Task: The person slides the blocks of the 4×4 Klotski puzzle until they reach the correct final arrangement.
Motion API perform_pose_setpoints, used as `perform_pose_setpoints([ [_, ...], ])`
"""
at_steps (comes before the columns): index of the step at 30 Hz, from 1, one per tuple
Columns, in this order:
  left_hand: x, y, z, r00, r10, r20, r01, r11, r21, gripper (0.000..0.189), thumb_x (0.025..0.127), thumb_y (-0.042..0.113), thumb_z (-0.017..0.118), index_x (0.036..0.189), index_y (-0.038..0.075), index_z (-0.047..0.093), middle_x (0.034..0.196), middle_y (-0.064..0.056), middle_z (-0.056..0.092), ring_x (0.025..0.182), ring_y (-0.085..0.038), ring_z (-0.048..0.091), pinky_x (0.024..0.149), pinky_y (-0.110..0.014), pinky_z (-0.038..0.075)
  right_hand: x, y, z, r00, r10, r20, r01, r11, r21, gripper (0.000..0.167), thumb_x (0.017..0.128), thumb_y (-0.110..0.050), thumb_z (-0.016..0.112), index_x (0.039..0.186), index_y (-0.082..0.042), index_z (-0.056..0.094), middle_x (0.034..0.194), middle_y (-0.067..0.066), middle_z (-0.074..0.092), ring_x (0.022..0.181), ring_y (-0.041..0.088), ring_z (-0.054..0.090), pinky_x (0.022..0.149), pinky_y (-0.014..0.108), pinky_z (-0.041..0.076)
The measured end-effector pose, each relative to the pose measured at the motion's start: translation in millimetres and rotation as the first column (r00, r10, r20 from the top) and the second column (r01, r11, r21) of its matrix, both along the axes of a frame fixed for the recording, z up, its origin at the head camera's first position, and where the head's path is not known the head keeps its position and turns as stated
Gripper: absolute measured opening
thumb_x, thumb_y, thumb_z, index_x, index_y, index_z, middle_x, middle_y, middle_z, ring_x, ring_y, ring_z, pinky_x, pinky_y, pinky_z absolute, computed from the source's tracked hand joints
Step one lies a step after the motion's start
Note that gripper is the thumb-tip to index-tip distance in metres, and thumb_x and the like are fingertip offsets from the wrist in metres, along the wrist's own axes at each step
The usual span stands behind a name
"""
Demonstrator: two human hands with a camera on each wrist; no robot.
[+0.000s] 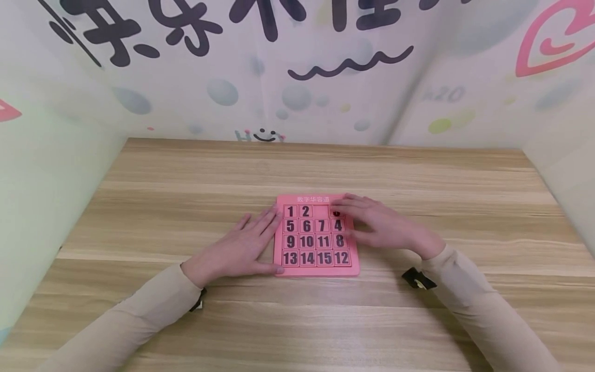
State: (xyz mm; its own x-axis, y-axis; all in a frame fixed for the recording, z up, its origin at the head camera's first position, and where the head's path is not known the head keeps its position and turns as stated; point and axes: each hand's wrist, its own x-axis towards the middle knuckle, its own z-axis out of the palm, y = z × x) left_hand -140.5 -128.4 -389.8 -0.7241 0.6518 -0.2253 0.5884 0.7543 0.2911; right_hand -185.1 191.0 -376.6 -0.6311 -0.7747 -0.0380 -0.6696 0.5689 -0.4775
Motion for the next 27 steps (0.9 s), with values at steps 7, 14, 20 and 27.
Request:
perform_pose_setpoints([
  [7,0.5,0.4,0.8,1.0,-0.003,-0.002,0.003,1.0,0.0,0.105,0.086,0.066,0.055,0.152,-0.004,0.011,0.159,-0.02,0.0,0.145,-0.033,0.006,0.114,-0.056,0.007,0.4,8,-0.7,1.0,-0.024,0.015,0.023,1.0,0.018,0.057,0.093,-0.025,0.064,0.142,0.0,0.046,0.148,0.013,0.042,0.141,0.038,0.024,0.114,0.053,0.018],
  [14,0.6,0.2,1.3,1.0,-0.001,0.002,0.001,1.0,0.001,0.105,0.086,0.066,0.055,0.152,-0.003,0.01,0.159,-0.019,0.0,0.145,-0.031,0.005,0.114,-0.056,0.007,2.3,16,-2.3,1.0,-0.017,0.015,0.017,1.0,0.015,0.056,0.093,-0.023,0.064,0.14,0.002,0.047,0.147,0.015,0.043,0.14,0.041,0.025,0.113,0.056,0.019],
  [20,0.6,-0.2,0.3,1.0,-0.004,-0.003,0.004,1.0,0.0,0.105,0.086,0.066,0.055,0.152,-0.003,0.011,0.159,-0.019,0.001,0.146,-0.031,0.004,0.114,-0.056,0.007,4.6,18,-2.3,0.999,-0.021,0.029,0.02,0.999,0.045,0.056,0.095,-0.025,0.062,0.142,0.001,0.045,0.148,0.015,0.04,0.141,0.038,0.023,0.113,0.054,0.019],
  [27,0.8,0.0,1.2,1.0,0.002,0.008,-0.002,1.0,0.017,0.105,0.086,0.065,0.056,0.152,-0.003,0.012,0.159,-0.019,0.002,0.145,-0.032,0.005,0.114,-0.056,0.007,5.9,16,-3.7,0.999,-0.018,0.037,0.016,0.998,0.055,0.058,0.097,-0.026,0.059,0.144,0.002,0.041,0.15,0.017,0.036,0.141,0.038,0.021,0.113,0.054,0.017],
])
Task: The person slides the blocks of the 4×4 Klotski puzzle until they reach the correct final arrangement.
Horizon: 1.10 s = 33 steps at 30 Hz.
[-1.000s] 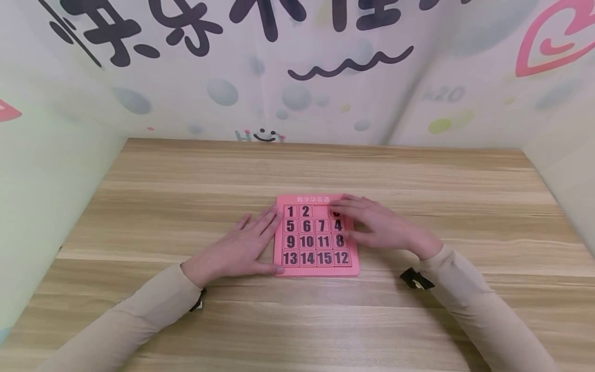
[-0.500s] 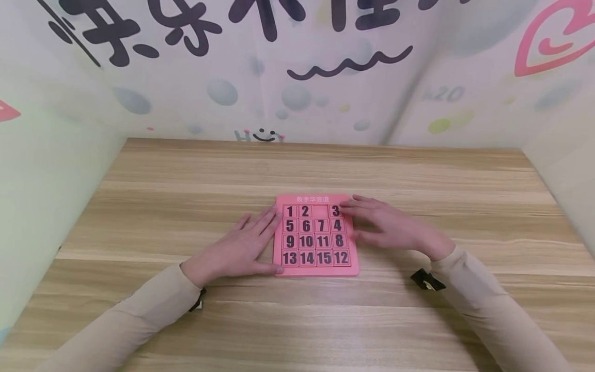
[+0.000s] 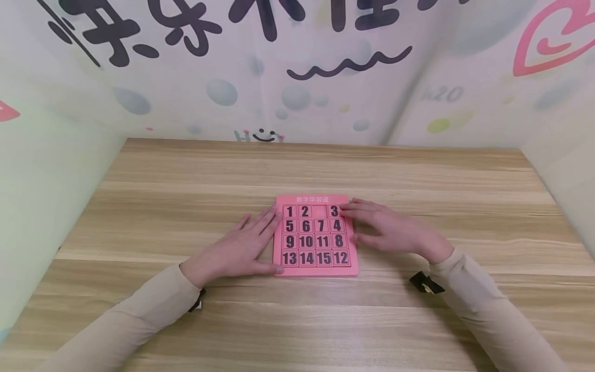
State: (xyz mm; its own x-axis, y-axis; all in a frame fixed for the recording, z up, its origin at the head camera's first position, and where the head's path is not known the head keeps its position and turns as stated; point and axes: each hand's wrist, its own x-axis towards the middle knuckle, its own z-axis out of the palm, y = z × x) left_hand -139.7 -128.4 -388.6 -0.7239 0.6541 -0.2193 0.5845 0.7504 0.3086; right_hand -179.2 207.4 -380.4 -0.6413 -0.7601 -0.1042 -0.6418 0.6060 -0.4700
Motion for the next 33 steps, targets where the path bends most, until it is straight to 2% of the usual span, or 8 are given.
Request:
perform_pose_setpoints([
  [18,0.9,0.6,0.1,1.0,-0.002,0.004,0.002,1.0,-0.003,0.104,0.086,0.065,0.056,0.153,-0.002,0.013,0.159,-0.019,0.002,0.145,-0.032,0.006,0.114,-0.056,0.007,1.9,-17,-1.9,0.998,0.048,-0.036,-0.049,0.999,-0.019,0.059,0.094,-0.024,0.061,0.143,0.003,0.043,0.149,0.018,0.038,0.14,0.039,0.025,0.114,0.051,0.019],
  [33,0.0,0.1,0.8,1.0,0.002,-0.003,-0.002,1.0,-0.006,0.103,0.086,0.065,0.056,0.152,-0.002,0.013,0.159,-0.019,0.002,0.145,-0.031,0.006,0.114,-0.056,0.008,0.6,-26,0.0,0.997,0.063,-0.043,-0.064,0.998,-0.01,0.057,0.095,-0.021,0.058,0.143,0.005,0.041,0.149,0.018,0.037,0.14,0.04,0.023,0.113,0.052,0.019],
])
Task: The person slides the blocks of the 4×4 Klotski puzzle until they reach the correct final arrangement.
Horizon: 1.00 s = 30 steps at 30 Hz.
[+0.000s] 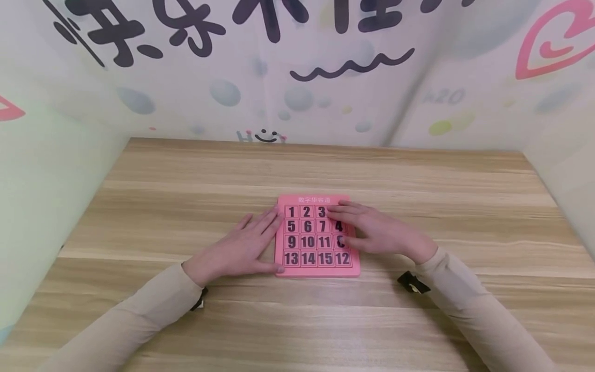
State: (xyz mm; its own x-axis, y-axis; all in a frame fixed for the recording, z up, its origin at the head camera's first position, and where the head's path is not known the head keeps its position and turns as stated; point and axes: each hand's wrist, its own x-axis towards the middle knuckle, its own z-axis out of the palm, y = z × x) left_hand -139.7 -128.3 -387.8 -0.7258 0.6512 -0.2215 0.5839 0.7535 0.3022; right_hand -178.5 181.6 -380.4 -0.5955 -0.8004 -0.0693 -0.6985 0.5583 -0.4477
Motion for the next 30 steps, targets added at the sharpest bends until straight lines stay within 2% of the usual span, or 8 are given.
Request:
perform_pose_setpoints([
  [13,0.8,-1.4,-0.8,1.0,0.006,0.003,-0.006,1.0,0.004,0.104,0.086,0.065,0.056,0.152,-0.002,0.014,0.159,-0.019,0.002,0.145,-0.031,0.005,0.114,-0.056,0.007,1.0,1,-1.2,1.0,0.014,-0.001,-0.014,1.0,0.013,0.061,0.095,-0.024,0.058,0.146,0.004,0.037,0.151,0.019,0.033,0.141,0.04,0.021,0.114,0.051,0.018],
  [20,0.5,-0.6,-1.8,1.0,0.007,0.006,-0.007,1.0,0.007,0.104,0.086,0.065,0.057,0.153,-0.002,0.014,0.159,-0.018,0.001,0.145,-0.031,0.005,0.114,-0.056,0.007,1.5,5,1.1,1.0,0.006,0.013,-0.006,1.0,-0.009,0.058,0.095,-0.022,0.059,0.143,0.004,0.041,0.149,0.019,0.037,0.14,0.041,0.022,0.114,0.053,0.017],
  [30,0.5,-0.5,-1.2,1.0,0.006,0.006,-0.006,1.0,0.01,0.104,0.086,0.065,0.057,0.153,-0.002,0.014,0.159,-0.019,0.001,0.145,-0.032,0.005,0.114,-0.057,0.007,8.9,15,3.6,1.0,-0.012,0.004,0.012,1.0,0.014,0.058,0.097,-0.027,0.057,0.143,0.003,0.042,0.148,0.017,0.039,0.14,0.04,0.024,0.113,0.053,0.018],
])
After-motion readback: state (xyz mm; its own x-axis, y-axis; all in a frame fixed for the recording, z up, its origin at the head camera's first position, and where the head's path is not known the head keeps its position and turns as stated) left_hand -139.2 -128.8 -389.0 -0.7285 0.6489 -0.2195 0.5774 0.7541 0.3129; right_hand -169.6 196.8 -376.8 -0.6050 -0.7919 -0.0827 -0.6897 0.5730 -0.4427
